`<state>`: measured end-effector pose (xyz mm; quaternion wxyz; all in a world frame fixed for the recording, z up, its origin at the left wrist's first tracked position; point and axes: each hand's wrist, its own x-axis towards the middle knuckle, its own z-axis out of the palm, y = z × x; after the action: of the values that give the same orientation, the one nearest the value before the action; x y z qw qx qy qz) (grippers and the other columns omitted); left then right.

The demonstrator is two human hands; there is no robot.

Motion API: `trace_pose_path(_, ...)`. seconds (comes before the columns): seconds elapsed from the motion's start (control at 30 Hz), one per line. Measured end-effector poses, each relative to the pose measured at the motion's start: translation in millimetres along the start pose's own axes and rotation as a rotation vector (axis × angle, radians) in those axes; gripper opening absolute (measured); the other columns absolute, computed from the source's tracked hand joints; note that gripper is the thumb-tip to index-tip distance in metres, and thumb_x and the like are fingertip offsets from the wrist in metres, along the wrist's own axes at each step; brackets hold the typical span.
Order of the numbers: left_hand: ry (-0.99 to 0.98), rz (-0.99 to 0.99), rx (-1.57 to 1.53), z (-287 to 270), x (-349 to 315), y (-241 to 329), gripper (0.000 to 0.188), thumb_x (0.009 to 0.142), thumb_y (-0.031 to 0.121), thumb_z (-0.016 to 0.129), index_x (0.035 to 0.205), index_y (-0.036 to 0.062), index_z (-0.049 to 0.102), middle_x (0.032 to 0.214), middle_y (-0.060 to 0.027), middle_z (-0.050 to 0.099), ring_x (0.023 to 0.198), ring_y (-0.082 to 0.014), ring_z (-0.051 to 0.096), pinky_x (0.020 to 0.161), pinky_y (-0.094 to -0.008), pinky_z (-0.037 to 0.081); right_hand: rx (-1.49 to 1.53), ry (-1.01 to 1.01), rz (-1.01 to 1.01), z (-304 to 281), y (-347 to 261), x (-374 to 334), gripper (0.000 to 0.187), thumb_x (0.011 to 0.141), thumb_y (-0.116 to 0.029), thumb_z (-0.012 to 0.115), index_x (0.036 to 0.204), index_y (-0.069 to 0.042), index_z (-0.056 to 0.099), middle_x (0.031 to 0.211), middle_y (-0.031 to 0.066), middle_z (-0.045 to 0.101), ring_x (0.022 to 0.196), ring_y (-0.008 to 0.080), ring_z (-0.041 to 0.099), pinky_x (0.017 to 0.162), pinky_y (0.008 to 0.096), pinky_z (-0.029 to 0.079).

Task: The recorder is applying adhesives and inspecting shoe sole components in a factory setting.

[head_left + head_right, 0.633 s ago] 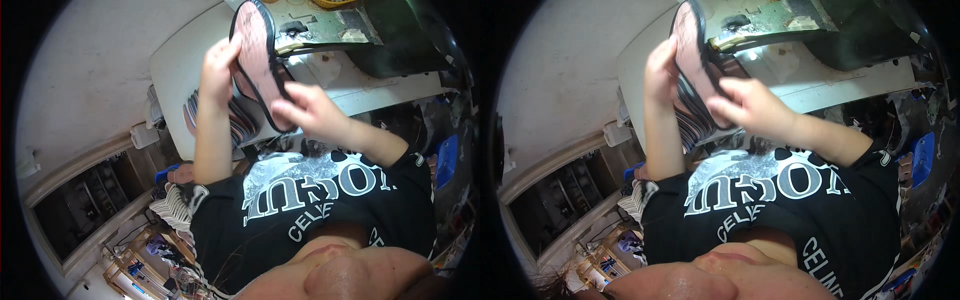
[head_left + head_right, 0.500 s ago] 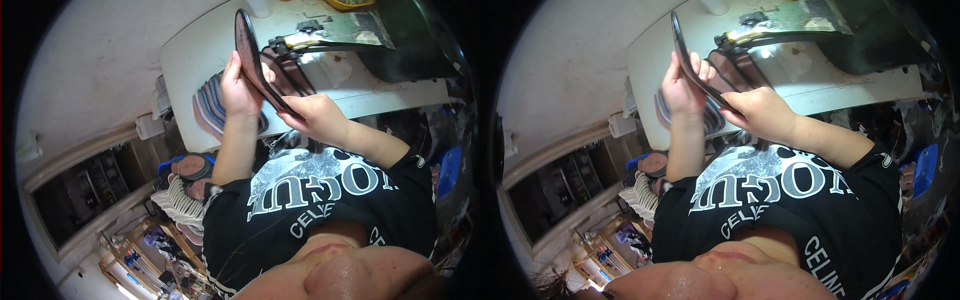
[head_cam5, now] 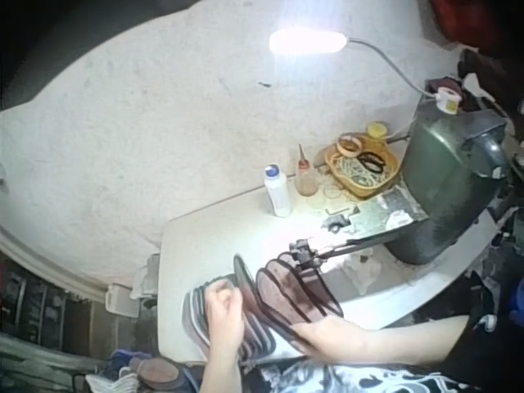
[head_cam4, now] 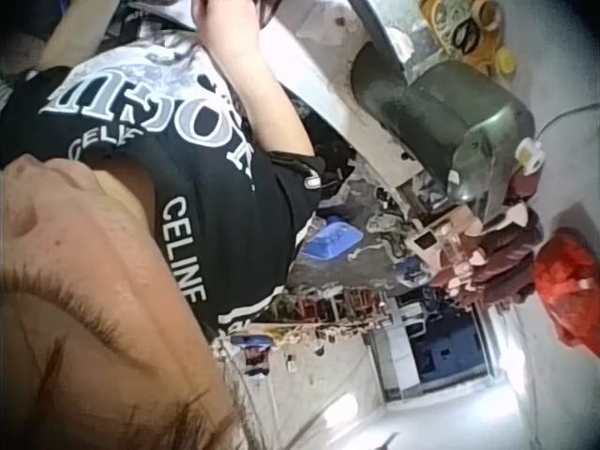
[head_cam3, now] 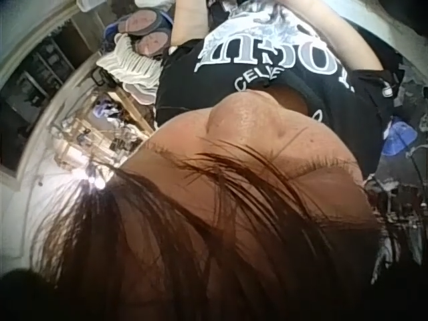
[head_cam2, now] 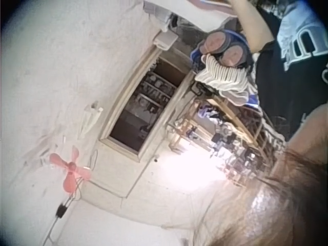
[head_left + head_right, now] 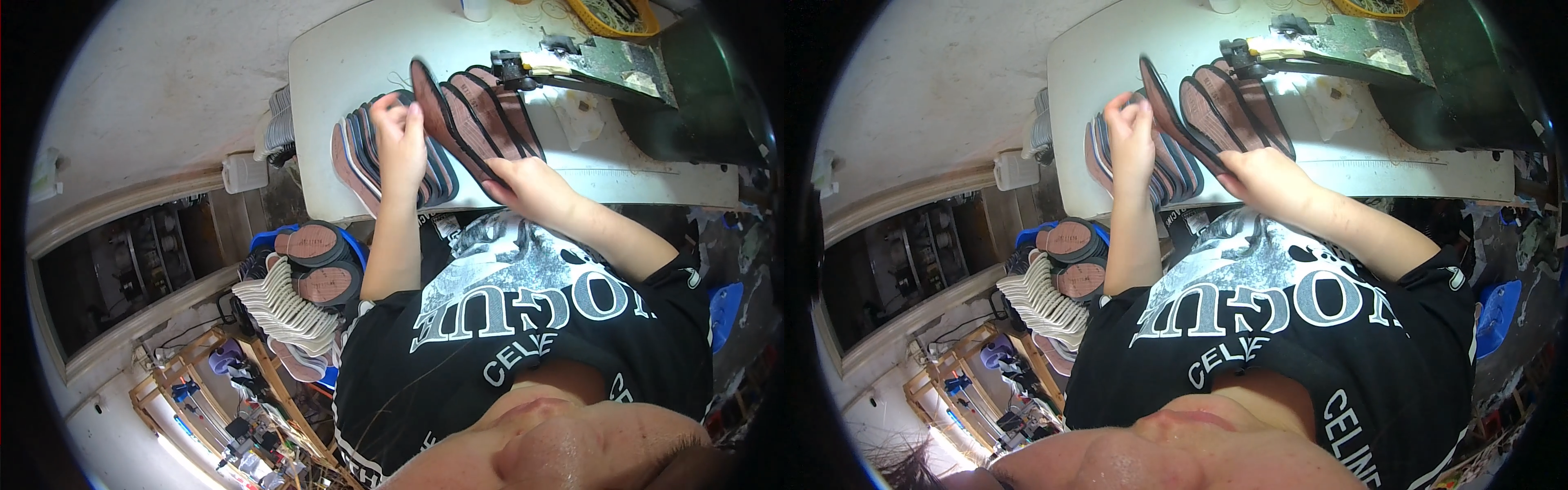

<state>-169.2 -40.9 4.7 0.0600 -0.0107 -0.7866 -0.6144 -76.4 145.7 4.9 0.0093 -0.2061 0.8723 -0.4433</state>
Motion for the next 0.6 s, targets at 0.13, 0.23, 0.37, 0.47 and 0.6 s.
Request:
trace_pose_path(0.13, -0.236, 0.133, 1.044, -4.7, -23.6, -3.1, 0.036, 0.076, 0.027, 0.072, 0.095, 0.0005, 0.056, 0.102, -0.0149, 0.05, 0.104, -0.0318, 0.044, 0.087, -0.0455, 0.036, 0.014, -0.153, 0.201, 10.5, 33.7, 1.4, 0.023, 0.085, -0.015, 0.063, 0.096, 0.004, 0.057, 0.079, 0.0242, 0.062, 0.077, 0.0416, 0.062, 0.068, 0.0457, 0.049)
trace_pose_path(0.23, -0.244, 0.17, 1.15, 2.1, -33.4, -17.1, 0.035, 0.073, 0.035, 0.073, 0.082, 0.0022, 0.063, 0.102, -0.0125, 0.051, 0.102, -0.0306, 0.044, 0.083, -0.0457, 0.033, -0.026, -0.106, 0.232, 21.0, 40.1, 1.3, 0.029, 0.085, -0.016, 0.063, 0.106, 0.001, 0.054, 0.076, 0.0233, 0.063, 0.075, 0.0409, 0.062, 0.067, 0.0453, 0.049)
trace_pose_path(0.37, -0.309, 0.248, 1.263, -7.0, -36.9, -26.6, 0.036, 0.073, 0.037, 0.072, 0.083, 0.0024, 0.067, 0.103, -0.0107, 0.052, 0.102, -0.0285, 0.044, 0.081, -0.0446, 0.032, -0.159, -0.126, 0.294, 22.2, 35.4, 6.4, 0.046, 0.082, -0.019, 0.065, 0.12, -0.004, 0.044, 0.072, 0.0204, 0.064, 0.07, 0.0388, 0.064, 0.065, 0.0452, 0.051)
trace_pose_path(0.47, -0.374, 0.258, 1.286, -5.5, -39.8, -25.0, 0.034, 0.073, 0.035, 0.071, 0.082, 0.0019, 0.068, 0.102, -0.0108, 0.052, 0.102, -0.0278, 0.044, 0.081, -0.0445, 0.031, -0.293, -0.122, 0.212, 26.0, 33.0, 10.0, 0.052, 0.08, -0.019, 0.067, 0.122, -0.005, 0.042, 0.07, 0.0178, 0.065, 0.064, 0.0358, 0.065, 0.06, 0.0436, 0.052)
trace_pose_path(0.6, -0.422, 0.247, 1.268, -5.9, -42.7, -21.8, 0.025, 0.07, 0.026, 0.069, 0.078, 0.0021, 0.069, 0.101, -0.0102, 0.052, 0.102, -0.0265, 0.044, 0.082, -0.0441, 0.031, -0.122, -0.088, 0.174, 24.0, 17.8, 18.2, 0.053, 0.082, -0.023, 0.067, 0.126, -0.005, 0.042, 0.072, 0.0156, 0.065, 0.066, 0.0321, 0.065, 0.061, 0.0388, 0.052)
